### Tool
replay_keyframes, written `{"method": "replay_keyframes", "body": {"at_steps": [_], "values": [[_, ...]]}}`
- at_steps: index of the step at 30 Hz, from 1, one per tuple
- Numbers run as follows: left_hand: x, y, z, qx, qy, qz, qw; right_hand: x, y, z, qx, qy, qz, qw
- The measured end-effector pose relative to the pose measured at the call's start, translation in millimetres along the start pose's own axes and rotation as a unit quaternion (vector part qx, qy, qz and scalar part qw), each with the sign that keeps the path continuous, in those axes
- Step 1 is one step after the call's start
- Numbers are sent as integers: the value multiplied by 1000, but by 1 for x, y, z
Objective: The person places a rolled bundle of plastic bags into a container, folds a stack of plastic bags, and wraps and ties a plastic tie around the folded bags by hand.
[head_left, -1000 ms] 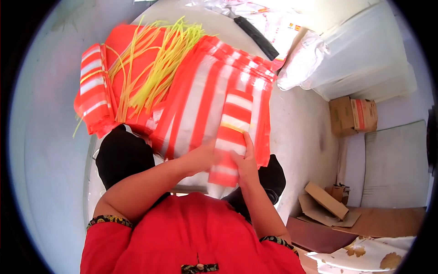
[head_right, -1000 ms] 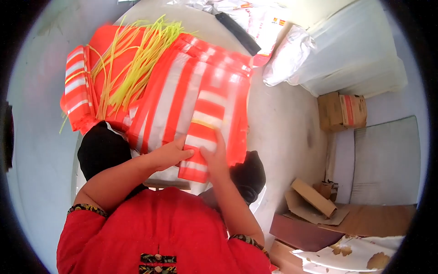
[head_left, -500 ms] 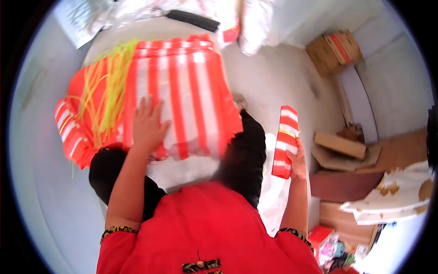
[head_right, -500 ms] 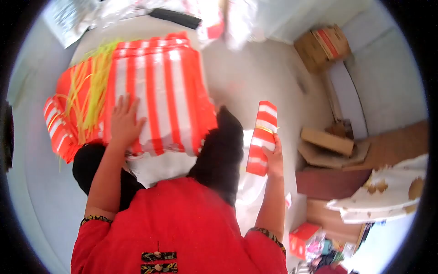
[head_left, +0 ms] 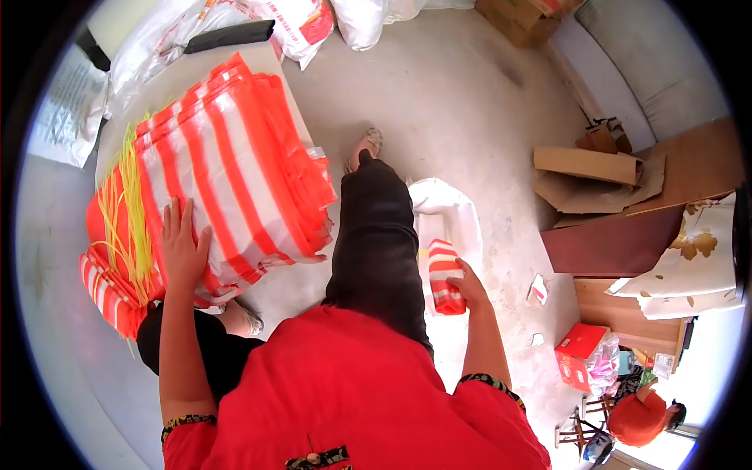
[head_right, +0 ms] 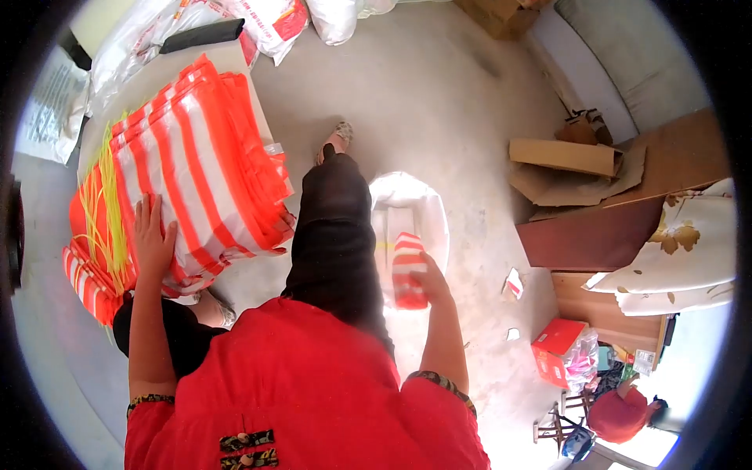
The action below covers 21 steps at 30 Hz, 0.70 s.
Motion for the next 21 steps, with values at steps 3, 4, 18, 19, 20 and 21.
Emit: {"method": "replay_keyframes", "body": {"at_steps": [3,4,18,19,20,21], "values": [[0,0,-1,5,-15,6,1000,9,-5,26,-13,-33,-20,999],[0,-1,-1,6,-22,4,1000,8,-11,25,-22,-71,-20,997],[6,-2,0,-6,-62,13,998,-4,-82,-109,29,-15,-117,993],[6,-2,0,-8,-62,13,998,-10,-94,-117,14,-8,-107,994],[6,-2,0,-10,-63,13,998,-20,-100,-127,16,10,-108,994],[7,-1,1,-6,-67,9,998,-26,-107,-128,17,27,-109,994]]}}
Point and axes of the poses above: each hand's wrist, its own y-axis away from the middle knuckle, its own x-axis out of the palm, z = x × y, the point moved 5 cm from there along -y, towards the middle knuckle, and after that the axes turned 12 degrees about z, right-handed, at the moved point
